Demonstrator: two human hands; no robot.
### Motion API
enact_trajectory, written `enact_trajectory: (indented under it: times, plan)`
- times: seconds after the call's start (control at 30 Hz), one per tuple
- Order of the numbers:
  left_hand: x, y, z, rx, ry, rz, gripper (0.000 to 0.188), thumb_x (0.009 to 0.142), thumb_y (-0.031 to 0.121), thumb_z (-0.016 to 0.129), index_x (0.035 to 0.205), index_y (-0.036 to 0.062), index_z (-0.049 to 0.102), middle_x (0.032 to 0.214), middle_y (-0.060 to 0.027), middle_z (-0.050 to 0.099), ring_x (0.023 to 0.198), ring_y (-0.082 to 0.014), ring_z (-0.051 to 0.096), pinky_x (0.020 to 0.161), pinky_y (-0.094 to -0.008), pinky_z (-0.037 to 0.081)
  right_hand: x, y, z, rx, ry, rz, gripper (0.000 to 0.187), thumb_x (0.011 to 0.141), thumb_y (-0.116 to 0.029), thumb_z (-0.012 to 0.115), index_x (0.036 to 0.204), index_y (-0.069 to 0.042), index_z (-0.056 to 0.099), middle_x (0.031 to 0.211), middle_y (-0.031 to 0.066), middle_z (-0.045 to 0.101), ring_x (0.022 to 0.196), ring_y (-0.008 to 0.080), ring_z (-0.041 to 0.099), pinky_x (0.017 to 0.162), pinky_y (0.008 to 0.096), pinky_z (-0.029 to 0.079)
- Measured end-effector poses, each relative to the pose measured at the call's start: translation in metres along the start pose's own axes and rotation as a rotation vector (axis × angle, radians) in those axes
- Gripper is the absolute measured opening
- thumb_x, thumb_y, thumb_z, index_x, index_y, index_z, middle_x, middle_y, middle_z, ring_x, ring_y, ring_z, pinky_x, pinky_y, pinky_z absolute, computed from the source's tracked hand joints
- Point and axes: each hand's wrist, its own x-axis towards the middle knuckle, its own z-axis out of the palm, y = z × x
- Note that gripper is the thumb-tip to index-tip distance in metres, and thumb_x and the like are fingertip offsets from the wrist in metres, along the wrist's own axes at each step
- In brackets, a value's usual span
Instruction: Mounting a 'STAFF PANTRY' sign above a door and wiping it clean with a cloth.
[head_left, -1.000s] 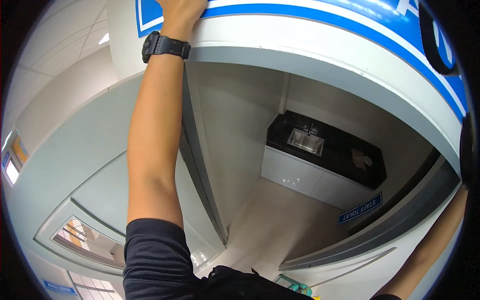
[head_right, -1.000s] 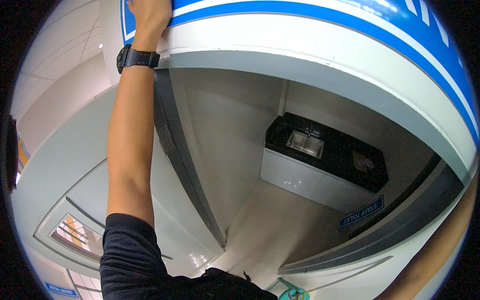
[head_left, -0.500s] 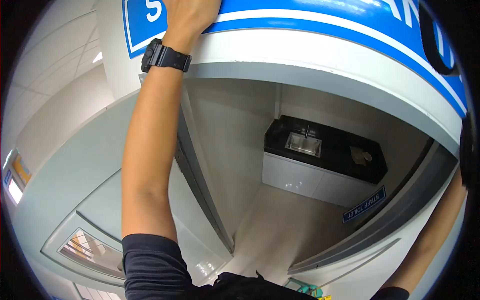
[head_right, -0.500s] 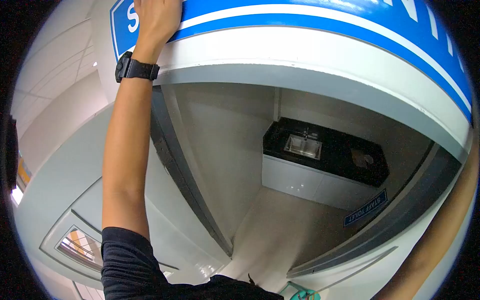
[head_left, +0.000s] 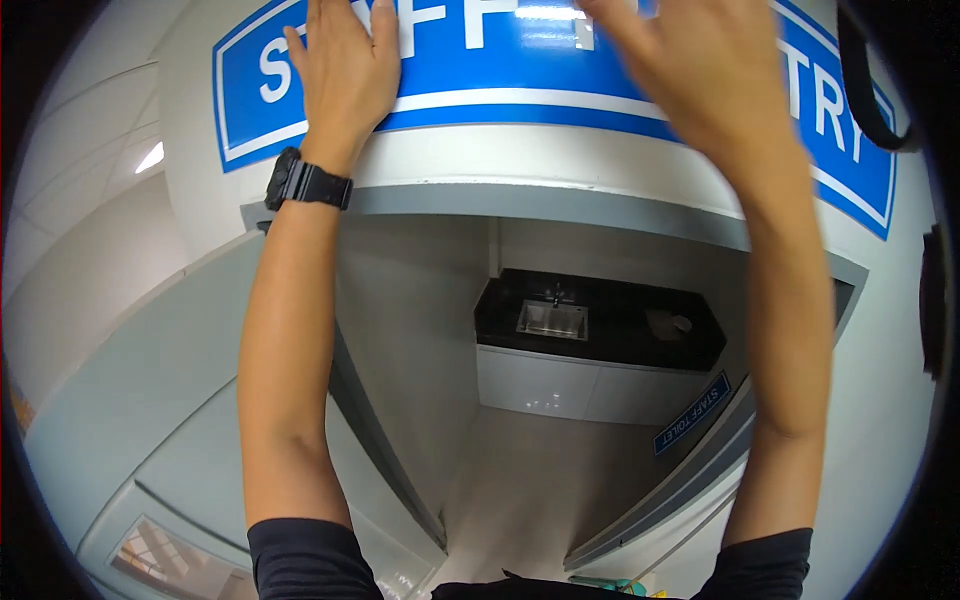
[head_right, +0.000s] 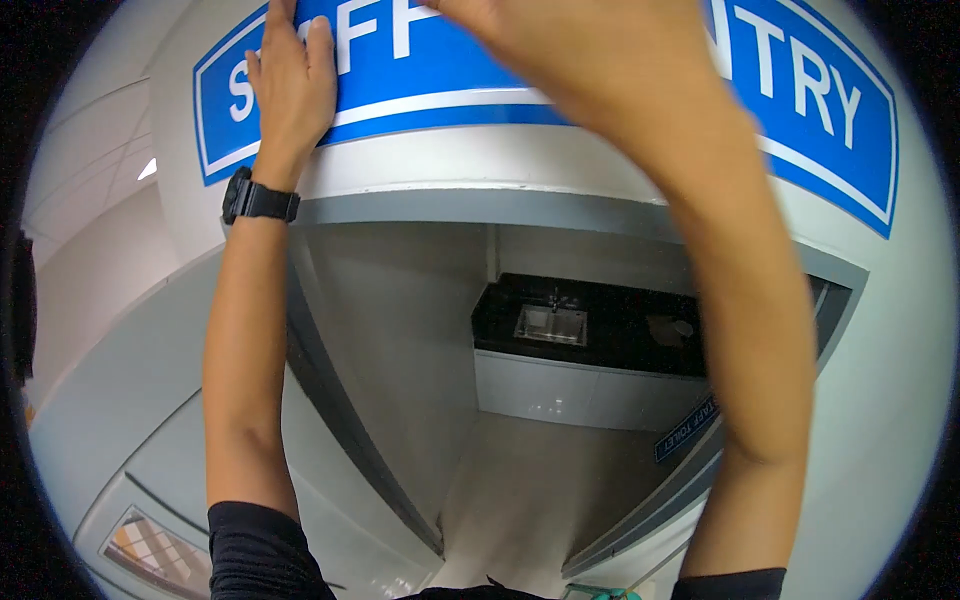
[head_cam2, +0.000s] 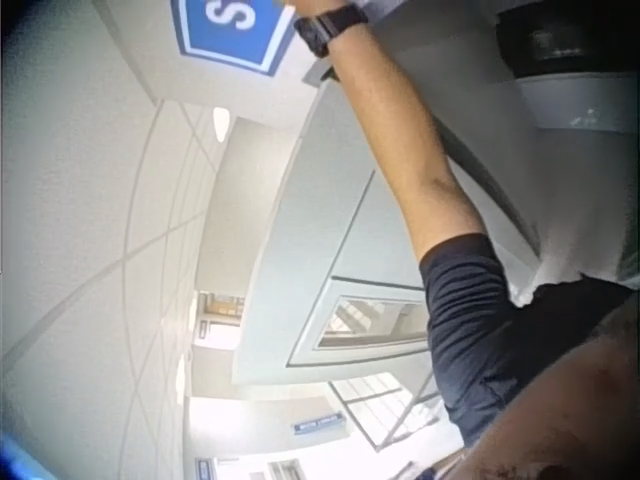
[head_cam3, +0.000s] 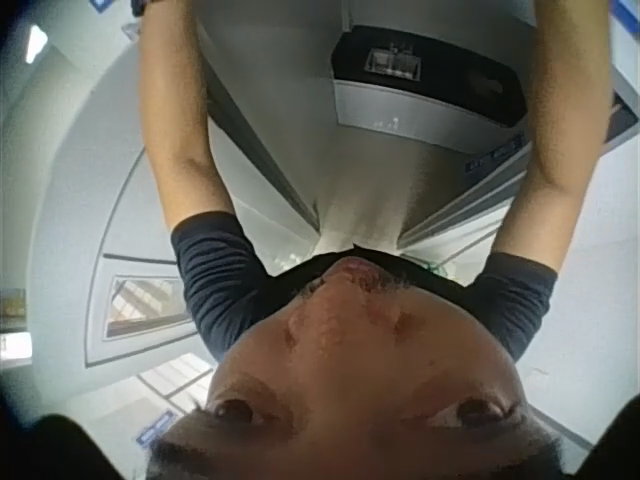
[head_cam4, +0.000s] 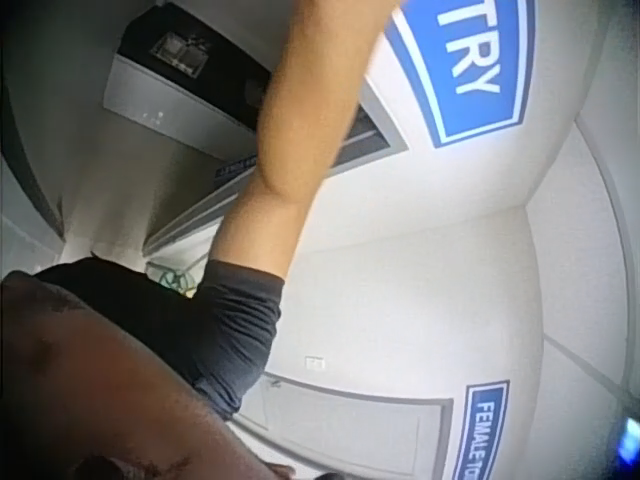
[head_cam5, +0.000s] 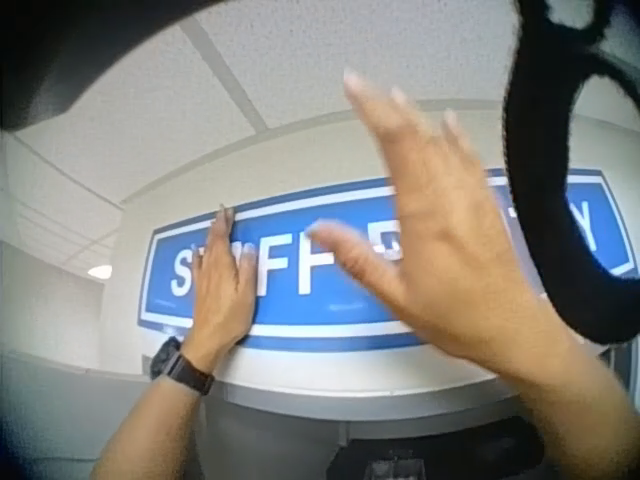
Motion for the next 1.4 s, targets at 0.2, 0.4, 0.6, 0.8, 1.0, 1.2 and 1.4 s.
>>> enact_trajectory:
  times: [0.2,0.4,0.6,0.8,1.0,1.2,1.4]
  plan:
    - [0.007,0.009,0.011,-0.058,0.036,-0.013,0.063,0.100,0.034,0.037,0.150,-0.0003,0.021,0.151,-0.0209,0.034,0.142,-0.0342,0.028,0.117,-0.0533,0.012,-0.035,0.008,0.046,0.070,-0.299,0.196,0.083,0.094,-0.055,0.048,0.147,0.004,0.023,0.145,0.0283,0.037,0.140,0.0397,0.030,0.118,0.0513,0.015]
    - [0.009,-0.028,0.043,-0.137,0.181,0.154,0.058,0.098,0.044,0.040,0.143,0.0073,0.042,0.141,-0.0192,0.049,0.130,-0.0353,0.048,0.114,-0.0499,0.021,-0.044,0.024,-0.010,0.692,-0.127,0.564,0.071,0.097,-0.045,0.048,0.144,0.006,0.028,0.138,0.0287,0.046,0.133,0.0391,0.041,0.112,0.0474,0.027]
    - [0.018,-0.021,0.050,-0.035,0.234,0.280,0.066,0.096,0.057,0.035,0.145,0.0141,0.041,0.146,-0.0158,0.045,0.135,-0.0334,0.043,0.114,-0.0592,0.017,-0.179,-0.030,-0.176,0.827,-0.488,0.528,0.029,0.084,-0.014,0.067,0.110,-0.003,0.060,0.107,0.0125,0.065,0.088,0.0284,0.060,0.079,0.0394,0.047]
    - [0.006,0.018,0.060,0.005,0.252,0.339,0.068,0.094,0.059,0.036,0.146,0.0172,0.039,0.146,-0.0178,0.044,0.136,-0.0348,0.041,0.115,-0.0585,0.015,-0.496,-0.249,-0.433,0.849,-2.335,1.206,0.040,0.093,-0.030,0.054,0.119,0.000,0.058,0.102,0.0228,0.066,0.092,0.0422,0.063,0.084,0.0518,0.048]
    - [-0.010,0.023,0.023,-0.265,0.165,0.180,0.057,0.097,0.048,0.044,0.143,0.0138,0.043,0.143,-0.0198,0.045,0.132,-0.0340,0.045,0.106,-0.0510,0.039,-0.587,-0.381,-0.670,1.376,-2.761,1.856,0.043,0.087,-0.039,0.061,0.103,0.000,0.068,0.098,0.0148,0.070,0.085,0.0272,0.065,0.074,0.0446,0.053]
    - [-0.184,0.088,-0.057,-0.580,-0.024,0.059,0.041,0.097,0.021,0.045,0.132,-0.0013,0.044,0.131,-0.0195,0.051,0.125,-0.0320,0.047,0.109,-0.0467,0.031,-0.597,-0.392,-0.664,1.351,-2.577,1.913,0.042,0.087,-0.040,0.061,0.106,-0.003,0.068,0.102,0.0130,0.069,0.088,0.0275,0.066,0.075,0.0461,0.054]
    - [-0.575,0.073,-0.171,-0.571,-1.405,-0.452,0.039,0.091,0.022,0.060,0.123,0.0000,0.051,0.113,-0.0186,0.060,0.103,-0.0374,0.058,0.088,-0.0443,0.048,-0.596,-0.398,-0.625,1.413,-2.501,1.793,0.041,0.087,-0.041,0.061,0.109,-0.007,0.068,0.105,0.0112,0.069,0.090,0.0278,0.066,0.076,0.0476,0.054]
